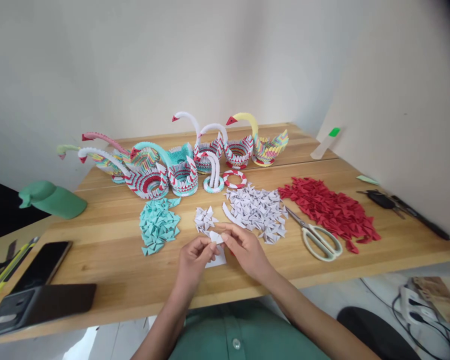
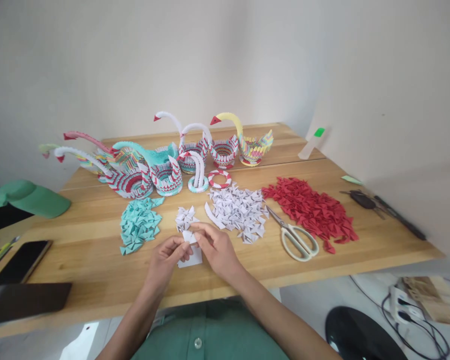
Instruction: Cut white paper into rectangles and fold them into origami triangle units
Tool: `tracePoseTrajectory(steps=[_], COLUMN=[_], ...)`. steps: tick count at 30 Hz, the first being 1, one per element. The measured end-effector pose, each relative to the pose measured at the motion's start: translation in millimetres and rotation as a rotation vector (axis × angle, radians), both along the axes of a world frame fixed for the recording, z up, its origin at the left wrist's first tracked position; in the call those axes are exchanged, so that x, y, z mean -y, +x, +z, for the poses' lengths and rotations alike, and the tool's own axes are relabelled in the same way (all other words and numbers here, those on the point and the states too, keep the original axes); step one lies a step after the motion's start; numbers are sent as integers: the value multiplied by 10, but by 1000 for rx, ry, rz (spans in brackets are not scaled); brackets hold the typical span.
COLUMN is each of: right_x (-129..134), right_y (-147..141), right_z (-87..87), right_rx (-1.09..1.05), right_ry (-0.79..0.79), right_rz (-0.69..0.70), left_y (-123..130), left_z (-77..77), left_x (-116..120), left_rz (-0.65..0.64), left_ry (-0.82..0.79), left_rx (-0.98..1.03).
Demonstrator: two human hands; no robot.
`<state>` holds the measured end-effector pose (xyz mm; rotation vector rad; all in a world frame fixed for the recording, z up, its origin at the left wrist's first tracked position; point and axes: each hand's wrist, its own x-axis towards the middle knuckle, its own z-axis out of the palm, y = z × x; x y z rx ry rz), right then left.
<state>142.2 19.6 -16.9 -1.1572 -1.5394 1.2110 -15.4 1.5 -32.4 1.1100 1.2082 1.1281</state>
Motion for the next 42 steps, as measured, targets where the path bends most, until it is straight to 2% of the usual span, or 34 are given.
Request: tracePoseTrajectory(steps=[4,7,11,14,17,19,22,33,37,42], right_x=[-39,-58,-67,-72,-69,-55,-15,70,30,36], right_y=[-7,-54,-71,-21,32,40,16,24,17,18], right_z=[50,68,104,151,167,140,72,-74,-131,-154], right_rx=[-16,62,168,158,121,134,174,101,101,123], right_ry=[-63,-59,32,84,56,17,24,309,304,297], right_rz=[134,106,62,63,161,188,129,46,36,32], left_y=[31,66,77,50,17,6,11,33,34,59], left_z=[29,19,12,24,19,-1,-42,-85,-126,-124], left_x=[0,28,100,135,138,131,126,145,119,105], left_rz=[-31,-52,-69,1,118,147,145,116,146,86], left_ry=[8,59,148,175,167,175,194,220,204,196], left_rx=[15,-38,-144,-169,-129,-106,-116,-196,-221,-234])
